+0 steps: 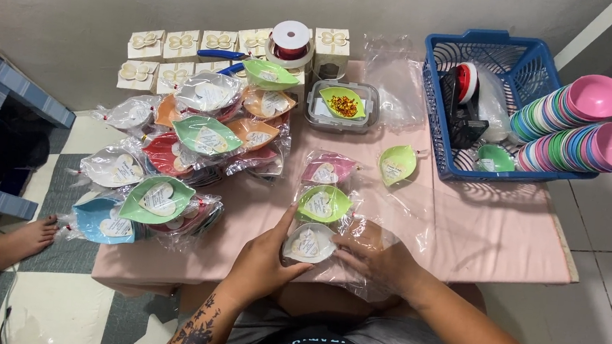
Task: Packing small colorful plastic bowls into a clear plastic bag at a workshop station.
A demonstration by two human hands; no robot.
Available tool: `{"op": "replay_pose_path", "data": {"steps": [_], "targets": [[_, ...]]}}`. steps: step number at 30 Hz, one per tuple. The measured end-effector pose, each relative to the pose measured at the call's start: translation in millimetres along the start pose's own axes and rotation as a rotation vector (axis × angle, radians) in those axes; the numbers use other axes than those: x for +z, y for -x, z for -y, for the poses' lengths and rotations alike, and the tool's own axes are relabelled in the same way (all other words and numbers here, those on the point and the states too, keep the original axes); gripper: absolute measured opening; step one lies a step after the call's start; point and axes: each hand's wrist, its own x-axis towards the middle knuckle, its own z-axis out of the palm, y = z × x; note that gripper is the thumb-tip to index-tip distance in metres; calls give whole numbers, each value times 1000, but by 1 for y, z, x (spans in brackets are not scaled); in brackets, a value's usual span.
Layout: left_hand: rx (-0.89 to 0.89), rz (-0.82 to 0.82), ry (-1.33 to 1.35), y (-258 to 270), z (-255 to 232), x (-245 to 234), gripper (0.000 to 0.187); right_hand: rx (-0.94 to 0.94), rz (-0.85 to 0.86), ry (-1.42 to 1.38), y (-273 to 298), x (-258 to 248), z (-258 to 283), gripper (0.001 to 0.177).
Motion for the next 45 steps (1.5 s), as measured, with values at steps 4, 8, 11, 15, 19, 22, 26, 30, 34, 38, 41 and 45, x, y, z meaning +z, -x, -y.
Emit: {"op": "replay_pose_path", "data": {"steps": [4,8,11,15,19,22,26,30,34,38,41,45], "targets": [[-14,-24,-50,0,2,4,117,120,-539,-435,-17,-87,-23,15],[-7,-5,-54,1,0,1,119,113,-471,-411,-15,-72,-17,14],[-37,57,-59,2,-7,-3,121,152,-476,-397,-18,-73,-17,16],[-57,176,-67,8,-20,-12,113,410,-433,-720,-17,-76,-15,32],[-128,188,-104,11,-26,-14,106,330,-598,-890,-15,-98,-34,57],[-96,155,-185,11,-18,-7,100,305,-540,-1027,-11,-122,-43,44],[-43,106,-261,9,-13,-3,93,405,-607,-758,-11,-135,-49,26],[-53,107,-225,4,-9,-3,93,554,-446,-587,-12,-117,-51,57],[-93,148,-196,3,-11,-6,93,647,-333,-906,-20,-121,-51,43],[-47,138,-203,4,-8,-4,95,680,-370,-999,-29,-117,-55,37],[-32,138,-211,5,-12,-6,94,668,-291,-1043,-30,-106,-60,55],[-65,162,-197,4,-12,-10,93,666,-306,-1011,-20,-132,-69,56]]}}
